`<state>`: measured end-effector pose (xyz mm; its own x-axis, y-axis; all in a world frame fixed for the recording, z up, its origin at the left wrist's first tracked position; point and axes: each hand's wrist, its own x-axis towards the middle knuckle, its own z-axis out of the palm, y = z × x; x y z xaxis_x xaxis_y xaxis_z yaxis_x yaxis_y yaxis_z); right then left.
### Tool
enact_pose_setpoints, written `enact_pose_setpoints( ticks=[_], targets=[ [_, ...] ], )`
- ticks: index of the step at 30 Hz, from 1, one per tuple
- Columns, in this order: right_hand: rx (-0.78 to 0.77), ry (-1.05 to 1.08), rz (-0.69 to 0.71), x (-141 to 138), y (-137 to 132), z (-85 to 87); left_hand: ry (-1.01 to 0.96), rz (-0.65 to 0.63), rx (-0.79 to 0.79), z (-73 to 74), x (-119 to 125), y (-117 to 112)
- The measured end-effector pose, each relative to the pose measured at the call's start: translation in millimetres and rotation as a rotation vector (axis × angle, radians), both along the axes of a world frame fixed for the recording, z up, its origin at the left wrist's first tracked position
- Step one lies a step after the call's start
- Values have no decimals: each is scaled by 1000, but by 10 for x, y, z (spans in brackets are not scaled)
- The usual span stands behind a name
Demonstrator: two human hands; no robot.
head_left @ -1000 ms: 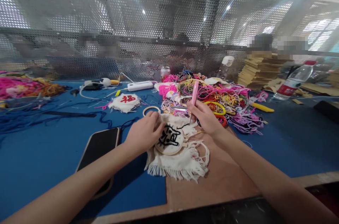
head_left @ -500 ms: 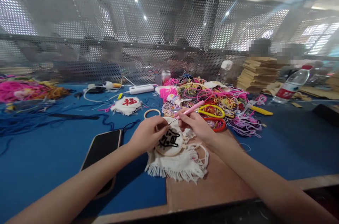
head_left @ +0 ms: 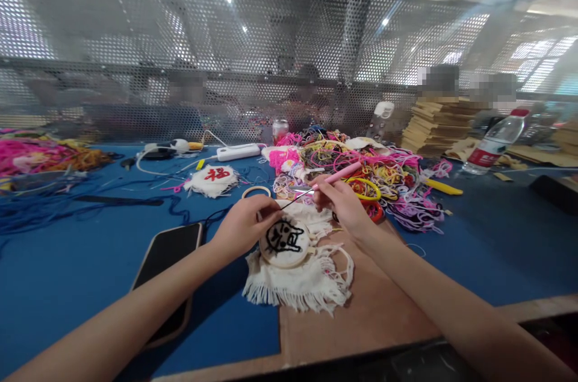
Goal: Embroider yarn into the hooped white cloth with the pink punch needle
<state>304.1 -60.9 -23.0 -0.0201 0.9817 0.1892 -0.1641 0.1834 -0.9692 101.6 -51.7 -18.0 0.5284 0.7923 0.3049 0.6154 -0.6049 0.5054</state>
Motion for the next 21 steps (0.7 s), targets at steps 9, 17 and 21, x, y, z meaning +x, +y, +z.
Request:
enact_pose_setpoints(
  ticks=[9,17,21],
  targets=[
    [30,66,-68,30,30,34,21,-4,33,-6,-11,10],
    [45,125,-119,33,27,38,50,27,63,-16,-16,16],
    [48,99,-106,32,31,36,55,85,55,-24,-31,29]
  ],
)
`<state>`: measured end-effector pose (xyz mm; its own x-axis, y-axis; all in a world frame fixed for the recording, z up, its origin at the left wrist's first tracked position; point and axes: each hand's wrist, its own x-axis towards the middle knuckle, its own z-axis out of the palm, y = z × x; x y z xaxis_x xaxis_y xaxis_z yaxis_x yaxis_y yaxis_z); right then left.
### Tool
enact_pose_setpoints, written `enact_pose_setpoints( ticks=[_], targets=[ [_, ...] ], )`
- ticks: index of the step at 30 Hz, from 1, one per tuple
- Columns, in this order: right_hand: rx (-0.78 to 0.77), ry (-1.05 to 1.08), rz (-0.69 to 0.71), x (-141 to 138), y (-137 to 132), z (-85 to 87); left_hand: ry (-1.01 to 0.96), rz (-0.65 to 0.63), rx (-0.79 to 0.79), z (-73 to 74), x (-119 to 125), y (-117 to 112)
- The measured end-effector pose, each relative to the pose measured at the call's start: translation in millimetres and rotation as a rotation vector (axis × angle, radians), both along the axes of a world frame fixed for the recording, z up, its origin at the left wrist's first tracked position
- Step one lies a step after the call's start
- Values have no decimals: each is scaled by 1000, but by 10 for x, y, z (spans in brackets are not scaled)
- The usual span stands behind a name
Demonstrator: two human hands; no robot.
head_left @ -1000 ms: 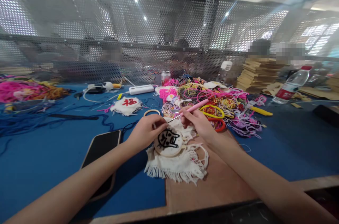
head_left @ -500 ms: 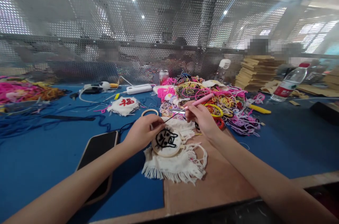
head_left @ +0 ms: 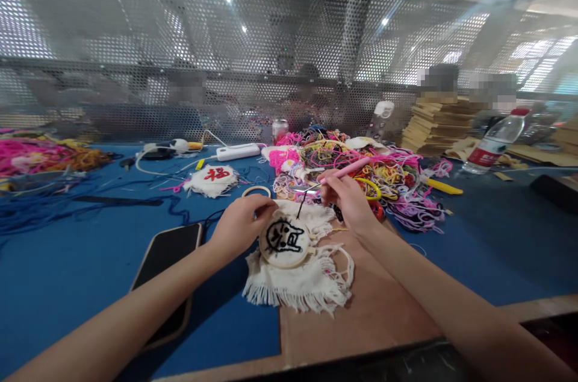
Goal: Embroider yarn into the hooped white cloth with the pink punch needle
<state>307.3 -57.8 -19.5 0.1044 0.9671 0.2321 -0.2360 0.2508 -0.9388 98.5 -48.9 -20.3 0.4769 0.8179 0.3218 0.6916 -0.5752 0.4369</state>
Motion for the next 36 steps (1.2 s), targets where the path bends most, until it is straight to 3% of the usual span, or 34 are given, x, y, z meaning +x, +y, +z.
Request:
enact_pose_setpoints(
  ticks=[11,18,25,29,32,36],
  targets=[
    [12,-81,71,-40,-46,-1,-96,30,-70,18,16,-32],
    [51,-165,341,-105,-153,-3,-159,2,-8,15,25,-45],
    [-22,-173,467,-178,-199,-43,-204,-268,-103,94,82,-124],
    [-43,-168,452,-179,-188,-62,-189,-264,-103,62,91,-108],
    [-54,-122,416,-153,-168,-49,-243,-213,-185,45,81,-86],
    [-61,0,366,-112,-145,-9,-380,-181,-475,42,65,-62]
  ],
)
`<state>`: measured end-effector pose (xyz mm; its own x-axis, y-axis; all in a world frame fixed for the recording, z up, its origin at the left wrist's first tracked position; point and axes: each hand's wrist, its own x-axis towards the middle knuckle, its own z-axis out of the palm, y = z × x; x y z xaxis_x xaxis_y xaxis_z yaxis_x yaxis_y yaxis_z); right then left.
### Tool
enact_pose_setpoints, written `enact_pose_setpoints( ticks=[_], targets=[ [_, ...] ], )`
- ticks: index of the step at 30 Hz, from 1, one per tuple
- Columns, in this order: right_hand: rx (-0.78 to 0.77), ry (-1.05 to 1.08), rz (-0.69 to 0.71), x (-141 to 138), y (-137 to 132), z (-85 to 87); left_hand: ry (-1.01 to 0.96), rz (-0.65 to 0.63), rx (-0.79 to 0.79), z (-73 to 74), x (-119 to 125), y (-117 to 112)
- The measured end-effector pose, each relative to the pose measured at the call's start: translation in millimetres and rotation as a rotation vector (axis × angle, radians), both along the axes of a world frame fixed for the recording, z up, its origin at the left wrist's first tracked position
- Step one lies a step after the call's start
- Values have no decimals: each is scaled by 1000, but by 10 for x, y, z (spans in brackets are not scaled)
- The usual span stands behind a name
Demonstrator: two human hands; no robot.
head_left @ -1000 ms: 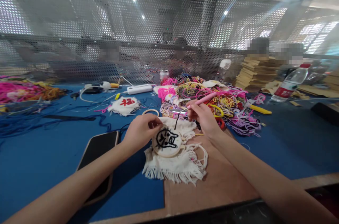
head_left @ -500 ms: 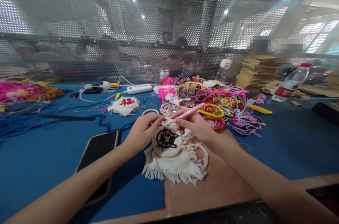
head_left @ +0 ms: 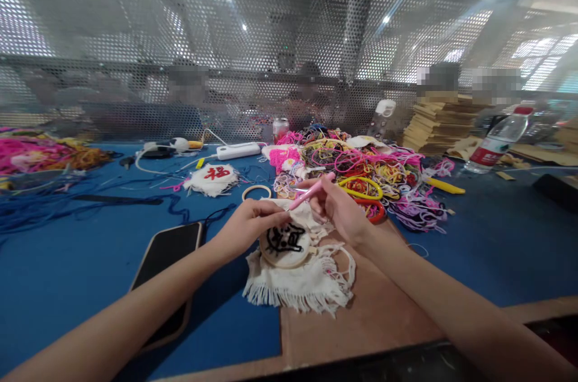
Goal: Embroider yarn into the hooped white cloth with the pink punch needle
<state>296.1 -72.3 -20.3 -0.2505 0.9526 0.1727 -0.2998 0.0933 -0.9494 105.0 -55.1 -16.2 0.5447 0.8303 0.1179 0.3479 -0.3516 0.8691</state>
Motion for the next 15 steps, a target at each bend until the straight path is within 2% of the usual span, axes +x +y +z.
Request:
enact_pose_setpoints(
  ticks=[2,5,15],
  targets=[
    [-37,48,-8,11,9,17,-64,3,-146,3,-4,10],
    [-99,95,-27,16,21,29,-105,3,-279,14,-6,17],
    [-186,224,-109,73,94,0,-115,5,-380,53,-15,-3]
  ],
)
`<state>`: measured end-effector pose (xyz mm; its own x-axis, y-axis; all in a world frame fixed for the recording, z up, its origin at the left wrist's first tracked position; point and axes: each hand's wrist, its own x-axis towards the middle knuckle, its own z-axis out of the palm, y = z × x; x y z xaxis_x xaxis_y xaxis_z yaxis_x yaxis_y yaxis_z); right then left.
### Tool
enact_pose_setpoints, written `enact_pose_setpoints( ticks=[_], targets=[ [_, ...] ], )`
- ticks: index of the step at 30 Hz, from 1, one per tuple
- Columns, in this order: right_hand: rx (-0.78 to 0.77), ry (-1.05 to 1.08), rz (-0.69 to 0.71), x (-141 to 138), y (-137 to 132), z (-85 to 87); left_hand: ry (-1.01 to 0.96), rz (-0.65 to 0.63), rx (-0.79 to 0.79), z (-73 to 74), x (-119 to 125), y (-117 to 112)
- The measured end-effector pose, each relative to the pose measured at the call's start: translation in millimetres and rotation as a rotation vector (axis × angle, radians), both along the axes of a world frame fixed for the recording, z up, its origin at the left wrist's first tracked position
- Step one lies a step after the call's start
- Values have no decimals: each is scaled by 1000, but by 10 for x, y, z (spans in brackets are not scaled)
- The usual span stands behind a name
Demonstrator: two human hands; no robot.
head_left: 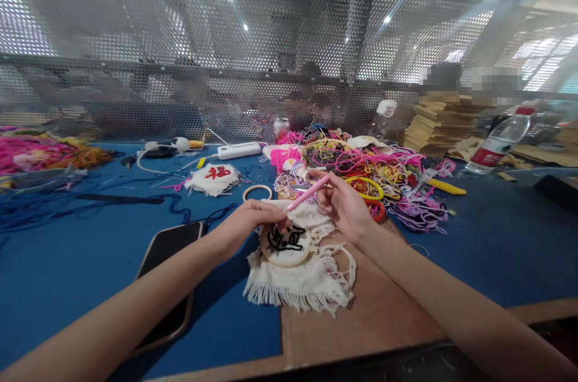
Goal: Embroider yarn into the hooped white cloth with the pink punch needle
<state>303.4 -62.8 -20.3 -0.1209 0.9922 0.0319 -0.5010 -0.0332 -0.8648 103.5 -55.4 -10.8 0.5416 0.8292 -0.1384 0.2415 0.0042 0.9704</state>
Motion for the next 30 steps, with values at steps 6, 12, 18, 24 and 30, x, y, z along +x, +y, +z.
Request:
enact_pose_setpoints(
  ticks=[6,12,18,24,30],
  targets=[
    [22,-5,-80,76,49,37,-15,30,-23,-45,-3,25],
    [18,-4,-119,115,103,-11,-55,41,-71,-76,-3,50],
    [22,-1,-125,127,113,1,-35,49,-78,-60,1,47],
    [36,32,-160,176,124,40,-30,33,-48,-80,-13,50],
    [9,47,-193,190,136,50,-18,3,-37,-61,-19,61]
  ],
)
